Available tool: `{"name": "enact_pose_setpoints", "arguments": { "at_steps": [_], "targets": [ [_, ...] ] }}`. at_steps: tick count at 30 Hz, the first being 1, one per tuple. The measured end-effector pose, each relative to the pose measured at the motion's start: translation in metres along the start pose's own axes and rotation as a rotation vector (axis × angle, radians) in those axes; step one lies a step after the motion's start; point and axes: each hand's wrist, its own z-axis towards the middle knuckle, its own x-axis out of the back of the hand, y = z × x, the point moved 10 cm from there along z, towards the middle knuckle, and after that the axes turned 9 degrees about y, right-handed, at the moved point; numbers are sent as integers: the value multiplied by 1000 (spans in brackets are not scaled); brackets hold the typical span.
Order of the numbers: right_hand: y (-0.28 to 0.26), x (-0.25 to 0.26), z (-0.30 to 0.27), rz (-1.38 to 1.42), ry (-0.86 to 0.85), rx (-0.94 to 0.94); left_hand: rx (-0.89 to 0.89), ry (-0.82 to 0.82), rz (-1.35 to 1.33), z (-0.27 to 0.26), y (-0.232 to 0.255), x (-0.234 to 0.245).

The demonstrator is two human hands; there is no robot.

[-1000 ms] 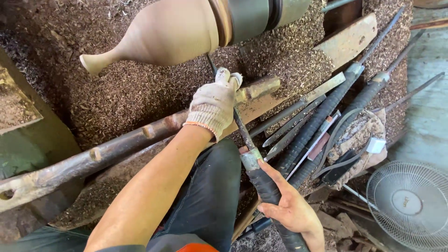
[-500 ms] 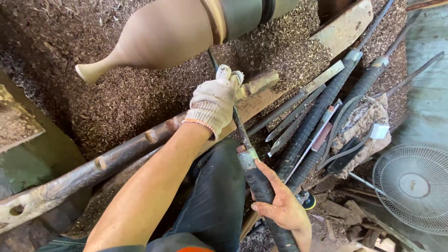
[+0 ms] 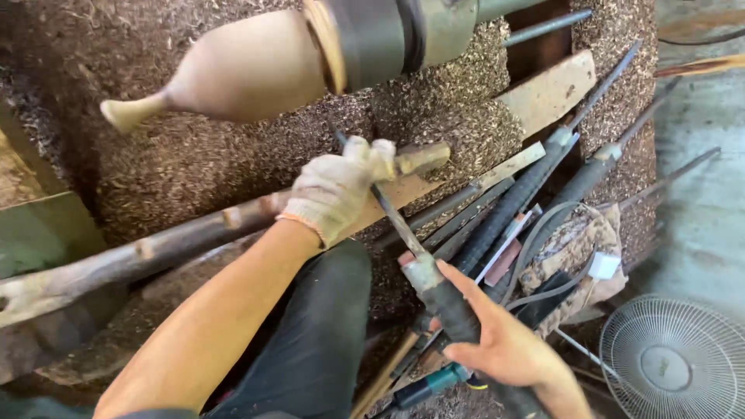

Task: Use a lathe and gouge to shape a piece of wood into a decorative object.

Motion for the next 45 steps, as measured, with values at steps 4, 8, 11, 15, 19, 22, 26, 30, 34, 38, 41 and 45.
{"name": "enact_pose_setpoints", "arguments": {
  "at_steps": [4, 8, 11, 15, 19, 22, 26, 30, 34, 38, 41, 45],
  "targets": [
    [5, 22, 17, -127, -134, 62, 186, 54, -101, 11, -16, -2],
    [-14, 30, 32, -105, -276, 249, 420, -142, -60, 3, -32, -14],
    [-5, 39, 39, -133, -265, 203, 375, 63, -129, 11, -27, 2],
    [16, 50, 51, -120, -240, 130, 418, -45, -170, 7, -27, 3],
    [31, 46, 51, -37, -212, 132, 406, -4, -203, 6, -22, 6],
    [27, 35, 48, 21, -204, 221, 368, 56, -198, 10, -25, 1],
    [20, 23, 39, 88, -161, 273, 292, 77, -181, 15, -17, 10],
    [38, 19, 40, 119, -99, 130, 316, -77, -163, 14, -18, 6],
    [51, 11, 38, 179, -76, 122, 303, -42, -177, 15, -19, 3],
    [50, 1, 36, 209, -60, 136, 340, -117, -180, 14, -22, 1],
    [52, -5, 35, 243, -50, 130, 413, -133, -210, 12, -30, -8],
    [50, -2, 35, 254, -49, 153, 272, 72, -215, 16, -23, 2]
  ]
}}
